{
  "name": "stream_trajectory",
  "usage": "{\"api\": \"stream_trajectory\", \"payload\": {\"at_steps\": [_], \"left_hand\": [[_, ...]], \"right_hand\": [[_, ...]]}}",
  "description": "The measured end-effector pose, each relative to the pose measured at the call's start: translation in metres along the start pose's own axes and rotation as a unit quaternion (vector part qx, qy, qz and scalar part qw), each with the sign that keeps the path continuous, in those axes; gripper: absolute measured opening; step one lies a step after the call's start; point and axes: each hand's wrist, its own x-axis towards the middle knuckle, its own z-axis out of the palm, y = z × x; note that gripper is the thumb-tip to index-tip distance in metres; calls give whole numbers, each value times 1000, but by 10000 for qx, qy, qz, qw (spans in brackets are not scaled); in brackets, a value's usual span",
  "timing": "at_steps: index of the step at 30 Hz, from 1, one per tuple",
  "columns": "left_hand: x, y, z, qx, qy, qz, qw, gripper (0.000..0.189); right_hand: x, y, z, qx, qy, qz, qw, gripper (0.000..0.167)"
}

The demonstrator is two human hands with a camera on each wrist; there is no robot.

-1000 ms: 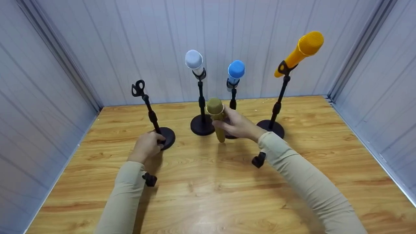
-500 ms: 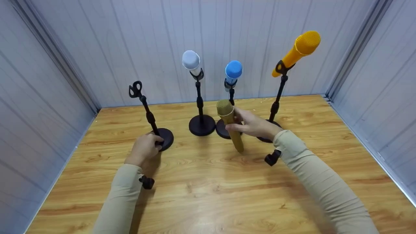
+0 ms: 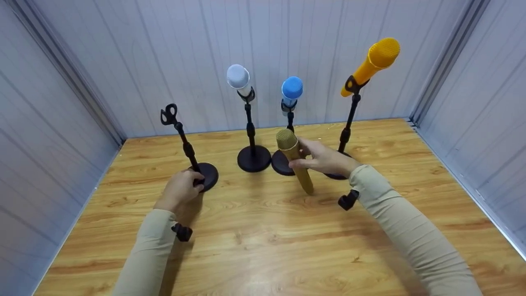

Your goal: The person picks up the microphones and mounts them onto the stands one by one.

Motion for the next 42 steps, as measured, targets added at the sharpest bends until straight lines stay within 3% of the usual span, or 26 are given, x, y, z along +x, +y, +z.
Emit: {"api": "stream_trajectory", "payload": {"at_steps": [4,8,13,19,28,32,42], "left_hand": [[-1,-3,-1,-356,218,-189,9989,28],[-1,-6,-5,-639,639,-492,9947,25],[1,-11,-10,-757,956,-800,9893,33],[10,-9,-13,-1046,725,-914,9876,49],[19,-3,-13,-1138,154,-804,9901,51],[19,0,-11,-1011,144,-817,9914,50],[14,25,1,-570,317,-415,9970,40]], "right_hand": [[-1,0,0,-92,1,59,9999,64],[-1,0,1,-44,-24,48,10000,65],[-1,2,1,133,-62,57,9999,67],[-4,2,0,122,-5,58,9999,64],[-8,2,-5,-98,66,-39,9999,57],[-9,2,-6,-106,67,2,9999,56],[-12,2,-6,-100,146,29,9998,58]]}}
